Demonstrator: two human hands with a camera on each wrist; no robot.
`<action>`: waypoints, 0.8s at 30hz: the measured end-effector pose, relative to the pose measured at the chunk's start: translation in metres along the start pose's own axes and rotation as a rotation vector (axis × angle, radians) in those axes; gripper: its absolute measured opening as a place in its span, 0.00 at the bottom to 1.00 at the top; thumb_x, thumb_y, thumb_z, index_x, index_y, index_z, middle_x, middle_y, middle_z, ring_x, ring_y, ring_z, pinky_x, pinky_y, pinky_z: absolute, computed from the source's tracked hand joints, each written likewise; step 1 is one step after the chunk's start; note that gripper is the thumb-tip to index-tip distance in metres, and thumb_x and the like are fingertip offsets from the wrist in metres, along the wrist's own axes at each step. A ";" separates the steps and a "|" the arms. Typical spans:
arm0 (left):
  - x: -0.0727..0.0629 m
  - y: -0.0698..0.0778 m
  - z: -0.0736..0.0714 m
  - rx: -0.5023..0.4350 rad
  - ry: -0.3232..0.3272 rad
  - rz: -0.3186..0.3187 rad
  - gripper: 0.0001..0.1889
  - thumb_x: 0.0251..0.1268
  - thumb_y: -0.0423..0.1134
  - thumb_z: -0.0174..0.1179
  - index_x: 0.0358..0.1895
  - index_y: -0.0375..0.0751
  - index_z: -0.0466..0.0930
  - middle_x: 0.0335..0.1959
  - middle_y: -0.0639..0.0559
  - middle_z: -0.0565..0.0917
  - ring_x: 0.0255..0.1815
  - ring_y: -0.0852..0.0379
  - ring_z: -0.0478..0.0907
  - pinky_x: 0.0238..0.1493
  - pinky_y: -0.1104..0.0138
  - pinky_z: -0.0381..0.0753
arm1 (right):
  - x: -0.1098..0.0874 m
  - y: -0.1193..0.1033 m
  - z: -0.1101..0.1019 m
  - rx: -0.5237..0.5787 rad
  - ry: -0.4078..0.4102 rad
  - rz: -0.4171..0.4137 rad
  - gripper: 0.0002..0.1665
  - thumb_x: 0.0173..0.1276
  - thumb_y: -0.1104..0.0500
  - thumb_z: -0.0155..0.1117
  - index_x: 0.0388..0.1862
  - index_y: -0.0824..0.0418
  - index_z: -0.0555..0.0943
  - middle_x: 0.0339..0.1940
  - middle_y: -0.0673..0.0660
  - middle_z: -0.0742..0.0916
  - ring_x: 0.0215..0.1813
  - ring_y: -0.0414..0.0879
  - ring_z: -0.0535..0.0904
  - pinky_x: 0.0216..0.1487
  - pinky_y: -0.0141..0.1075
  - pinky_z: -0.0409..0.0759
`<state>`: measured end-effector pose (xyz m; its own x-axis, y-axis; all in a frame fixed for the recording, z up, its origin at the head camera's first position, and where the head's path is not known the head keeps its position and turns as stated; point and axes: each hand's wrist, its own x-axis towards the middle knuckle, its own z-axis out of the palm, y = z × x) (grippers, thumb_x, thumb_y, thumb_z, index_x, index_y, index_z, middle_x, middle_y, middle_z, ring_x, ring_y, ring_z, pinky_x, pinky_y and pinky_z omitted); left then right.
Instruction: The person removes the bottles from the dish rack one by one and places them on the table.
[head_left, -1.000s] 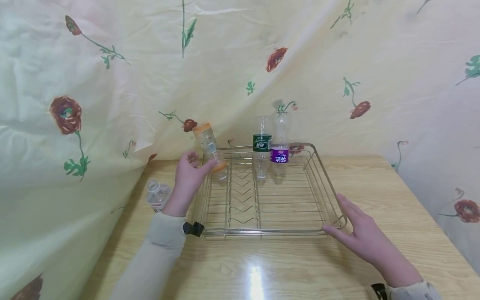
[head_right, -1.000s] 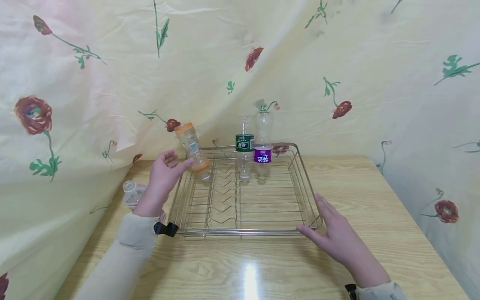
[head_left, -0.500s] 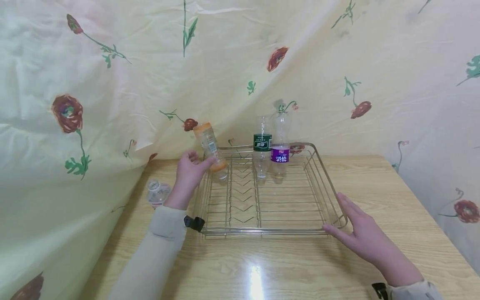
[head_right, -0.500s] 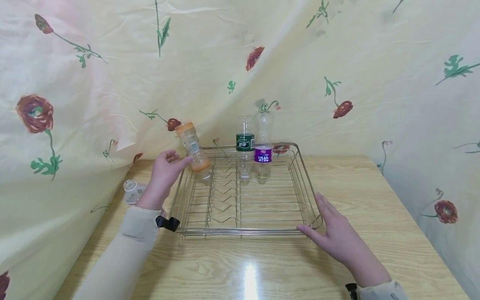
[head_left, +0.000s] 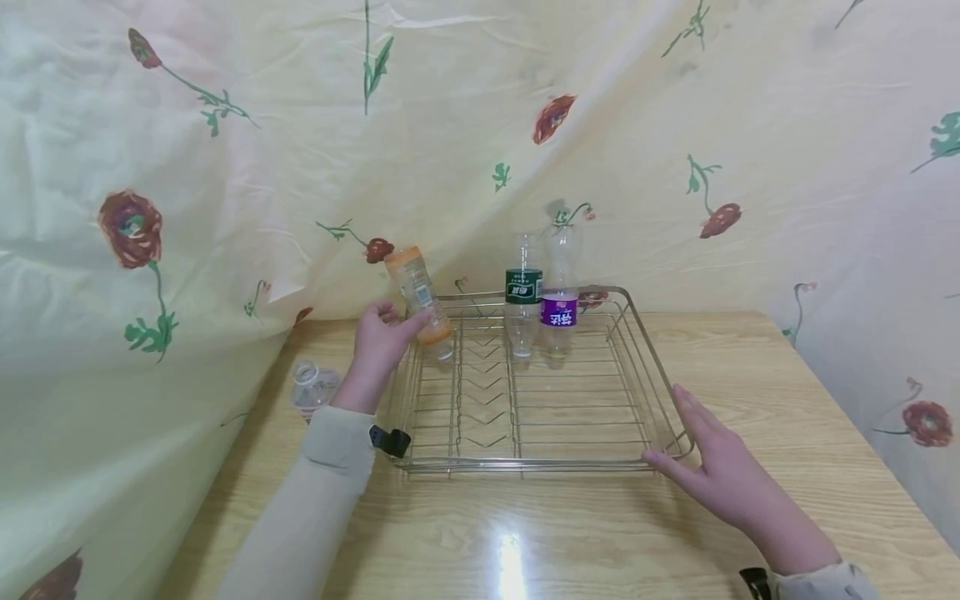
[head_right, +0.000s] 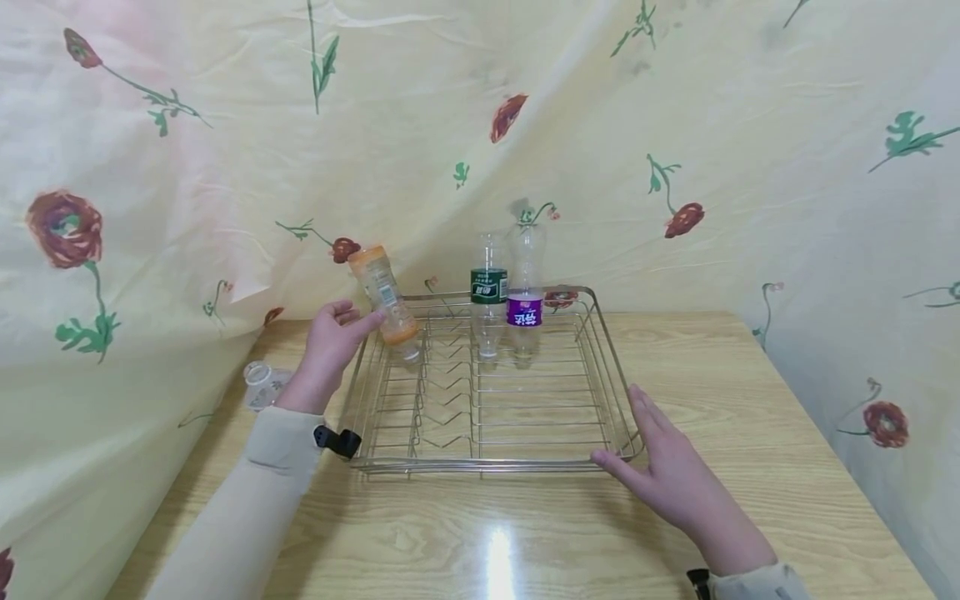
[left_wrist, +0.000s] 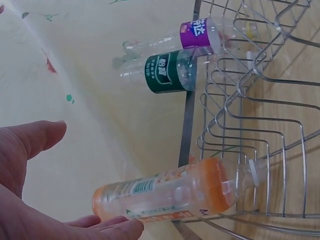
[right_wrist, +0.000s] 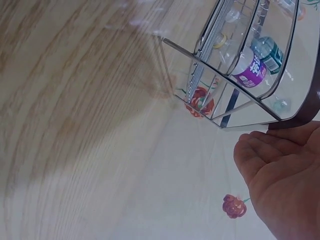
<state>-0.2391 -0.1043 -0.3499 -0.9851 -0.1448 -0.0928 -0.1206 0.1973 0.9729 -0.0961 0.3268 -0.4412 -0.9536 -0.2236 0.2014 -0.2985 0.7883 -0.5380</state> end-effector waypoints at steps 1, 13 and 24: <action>0.001 0.000 0.000 0.004 -0.003 -0.003 0.47 0.65 0.49 0.71 0.78 0.32 0.53 0.73 0.35 0.63 0.73 0.40 0.62 0.70 0.53 0.68 | 0.000 0.000 0.000 -0.001 0.002 -0.002 0.60 0.70 0.44 0.70 0.85 0.59 0.42 0.81 0.71 0.54 0.75 0.76 0.53 0.69 0.72 0.54; 0.014 -0.004 0.003 0.031 -0.016 -0.043 0.48 0.66 0.50 0.69 0.79 0.35 0.50 0.76 0.34 0.61 0.74 0.39 0.60 0.72 0.51 0.66 | 0.000 0.000 0.001 -0.005 0.008 -0.002 0.60 0.69 0.44 0.71 0.85 0.59 0.43 0.80 0.72 0.55 0.74 0.77 0.53 0.67 0.73 0.54; 0.027 -0.011 0.007 0.028 -0.020 -0.053 0.48 0.67 0.50 0.69 0.79 0.32 0.49 0.75 0.33 0.62 0.73 0.39 0.62 0.71 0.50 0.66 | -0.001 0.000 0.001 -0.007 0.012 0.007 0.60 0.69 0.43 0.71 0.85 0.59 0.44 0.80 0.73 0.57 0.73 0.78 0.55 0.66 0.75 0.56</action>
<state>-0.2654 -0.1036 -0.3648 -0.9795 -0.1363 -0.1483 -0.1755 0.2169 0.9603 -0.0948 0.3262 -0.4421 -0.9553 -0.2109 0.2074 -0.2912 0.7939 -0.5338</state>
